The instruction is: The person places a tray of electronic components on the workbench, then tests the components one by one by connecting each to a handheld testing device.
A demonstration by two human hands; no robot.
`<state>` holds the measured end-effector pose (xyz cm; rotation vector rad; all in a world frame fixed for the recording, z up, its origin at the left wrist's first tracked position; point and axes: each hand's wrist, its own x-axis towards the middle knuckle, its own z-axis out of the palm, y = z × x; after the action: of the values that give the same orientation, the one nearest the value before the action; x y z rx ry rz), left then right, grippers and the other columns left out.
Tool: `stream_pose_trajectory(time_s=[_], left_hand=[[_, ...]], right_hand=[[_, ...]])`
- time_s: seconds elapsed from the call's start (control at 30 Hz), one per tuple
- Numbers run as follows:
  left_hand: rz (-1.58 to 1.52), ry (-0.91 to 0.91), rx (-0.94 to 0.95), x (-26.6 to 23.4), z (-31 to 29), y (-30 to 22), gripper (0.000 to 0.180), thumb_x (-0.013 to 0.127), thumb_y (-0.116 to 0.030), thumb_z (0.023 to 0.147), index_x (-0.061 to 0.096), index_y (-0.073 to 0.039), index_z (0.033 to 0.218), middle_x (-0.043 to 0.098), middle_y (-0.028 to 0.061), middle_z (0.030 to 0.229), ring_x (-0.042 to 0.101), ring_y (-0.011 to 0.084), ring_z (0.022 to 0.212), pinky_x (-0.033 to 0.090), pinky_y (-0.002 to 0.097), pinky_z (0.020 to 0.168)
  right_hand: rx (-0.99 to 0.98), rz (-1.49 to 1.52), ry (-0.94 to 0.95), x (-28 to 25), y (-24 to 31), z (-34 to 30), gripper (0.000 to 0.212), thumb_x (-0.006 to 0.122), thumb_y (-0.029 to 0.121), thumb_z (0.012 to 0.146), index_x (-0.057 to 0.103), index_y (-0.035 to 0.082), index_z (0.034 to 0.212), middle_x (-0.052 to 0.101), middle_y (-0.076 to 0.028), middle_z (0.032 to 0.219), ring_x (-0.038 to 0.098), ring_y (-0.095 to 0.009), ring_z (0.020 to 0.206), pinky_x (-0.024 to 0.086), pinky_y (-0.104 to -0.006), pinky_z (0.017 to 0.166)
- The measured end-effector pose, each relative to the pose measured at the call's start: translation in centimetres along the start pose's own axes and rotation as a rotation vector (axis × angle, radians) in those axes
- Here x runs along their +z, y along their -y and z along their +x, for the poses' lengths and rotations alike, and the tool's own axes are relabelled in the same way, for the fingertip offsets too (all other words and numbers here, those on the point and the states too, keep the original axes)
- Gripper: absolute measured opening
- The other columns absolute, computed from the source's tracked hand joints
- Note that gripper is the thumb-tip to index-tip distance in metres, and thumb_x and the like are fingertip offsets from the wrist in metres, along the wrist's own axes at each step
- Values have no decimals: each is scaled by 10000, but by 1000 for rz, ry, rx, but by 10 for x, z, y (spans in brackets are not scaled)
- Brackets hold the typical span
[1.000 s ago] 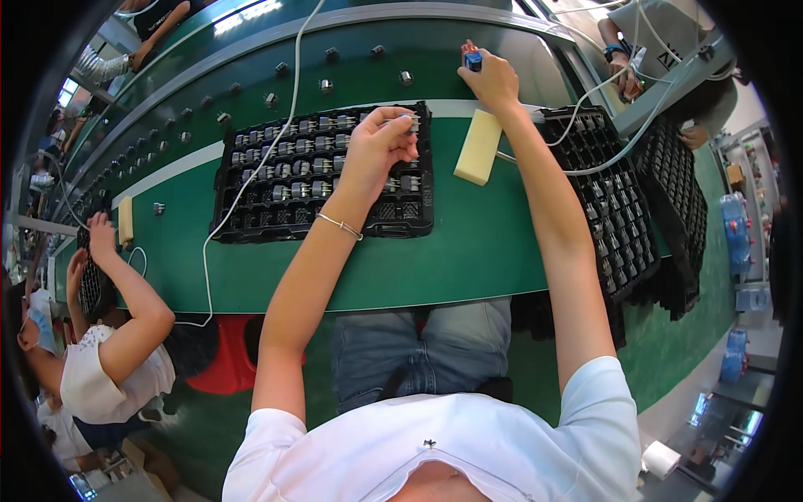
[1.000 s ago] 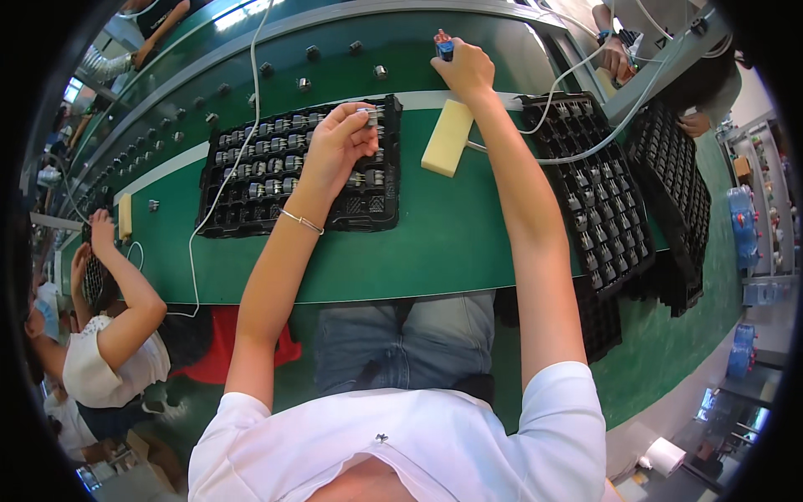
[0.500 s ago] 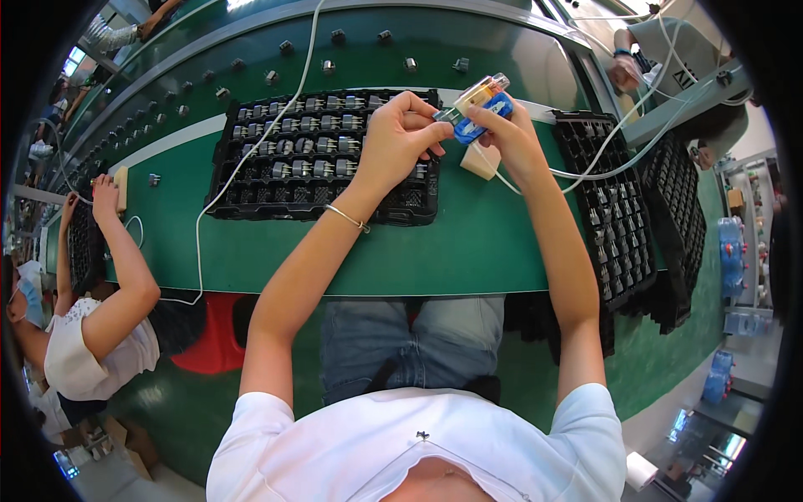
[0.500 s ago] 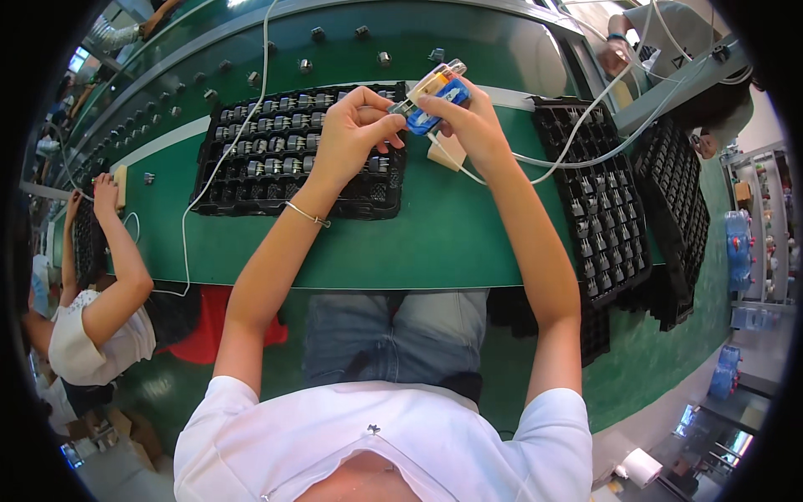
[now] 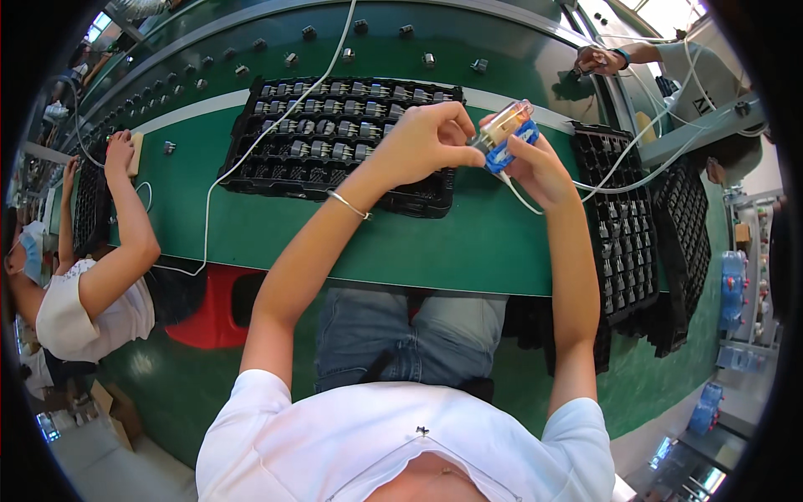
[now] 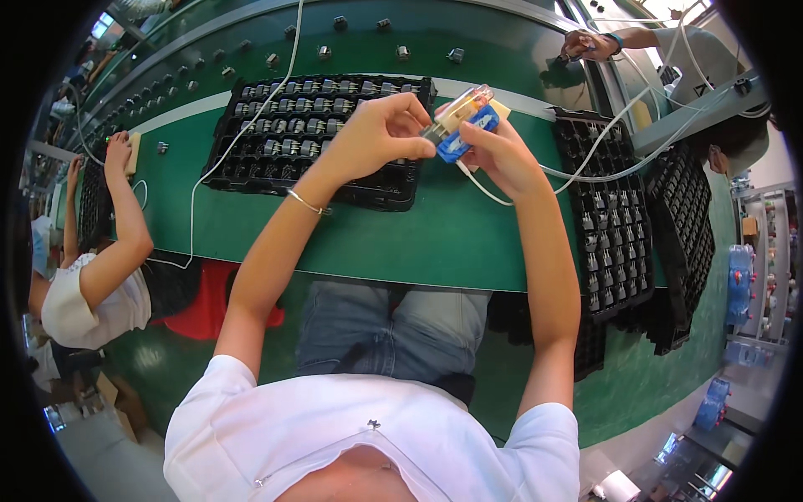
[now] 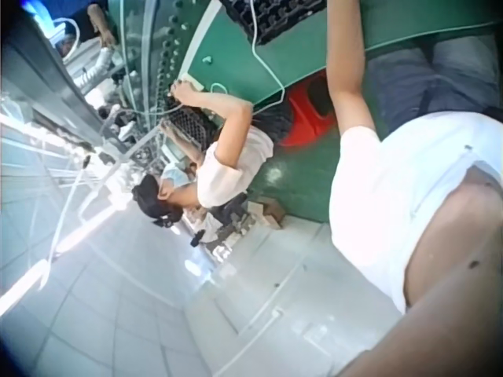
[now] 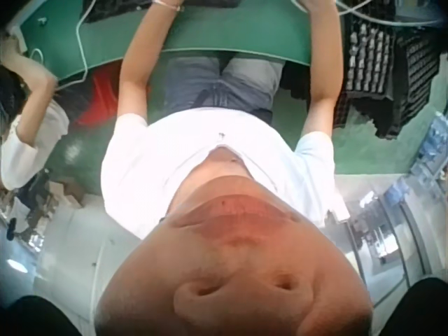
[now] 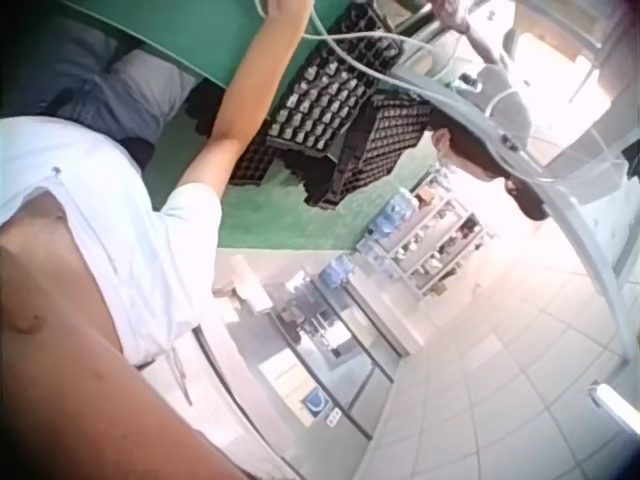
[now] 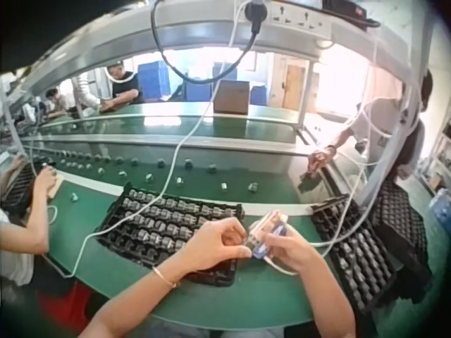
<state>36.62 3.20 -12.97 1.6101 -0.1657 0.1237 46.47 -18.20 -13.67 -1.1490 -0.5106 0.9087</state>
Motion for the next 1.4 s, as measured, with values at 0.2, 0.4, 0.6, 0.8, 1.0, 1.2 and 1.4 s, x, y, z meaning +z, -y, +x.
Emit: stream_pose_trajectory(time_s=[0.2,0.4,0.6,0.8,1.0,1.2,1.4], left_hand=[[1294,-363,-337,-94,-22,-19,366,734,-424,796,697,-60,811,687,129,776,673,291,755,505,412,668],[1516,-589,-724,-170,-55,-6,421,669,-504,824,675,-99,936,709,142,980,672,350,968,523,464,793],[1529,-579,-720,-172,-61,4,300,684,-358,832,679,-81,945,705,158,1016,670,380,967,542,486,797],[1536,-685,-585,-165,-57,2,242,667,-297,845,658,-60,898,709,147,937,674,377,896,542,479,757],[1065,-693,-198,-138,-39,-8,205,720,-241,856,701,-42,906,682,60,767,632,152,697,485,294,653],[60,-299,-87,-55,-18,-6,138,657,-153,924,670,-17,946,637,12,773,621,70,668,439,186,535],[-180,-72,-198,-34,-20,12,125,587,-153,959,613,-34,931,732,129,904,630,104,616,449,198,540]], right_hand=[[-127,-483,-546,-29,13,-10,395,718,237,880,618,-2,1179,681,-58,1023,656,-108,898,522,-258,791],[-376,-899,-706,-27,2,-5,442,766,225,819,632,-55,1134,675,-45,919,626,-84,809,521,-252,740],[-357,-1182,-759,-11,-3,-6,471,781,254,765,651,-8,1133,678,-78,837,629,-108,711,526,-275,697],[-467,-1250,-811,-7,-7,-7,489,790,293,740,660,-13,1098,663,-110,806,629,-158,656,520,-295,646],[-467,-1214,-788,-6,-6,-7,490,782,290,745,660,-25,1100,674,-117,826,634,-176,652,524,-299,642],[-521,-1238,-811,-10,-7,-8,465,781,299,744,668,-3,1079,665,-111,819,627,-191,652,518,-306,631],[-408,-1276,-774,-8,-3,-9,452,785,304,736,672,15,1065,658,-98,813,611,-194,634,505,-310,615]])
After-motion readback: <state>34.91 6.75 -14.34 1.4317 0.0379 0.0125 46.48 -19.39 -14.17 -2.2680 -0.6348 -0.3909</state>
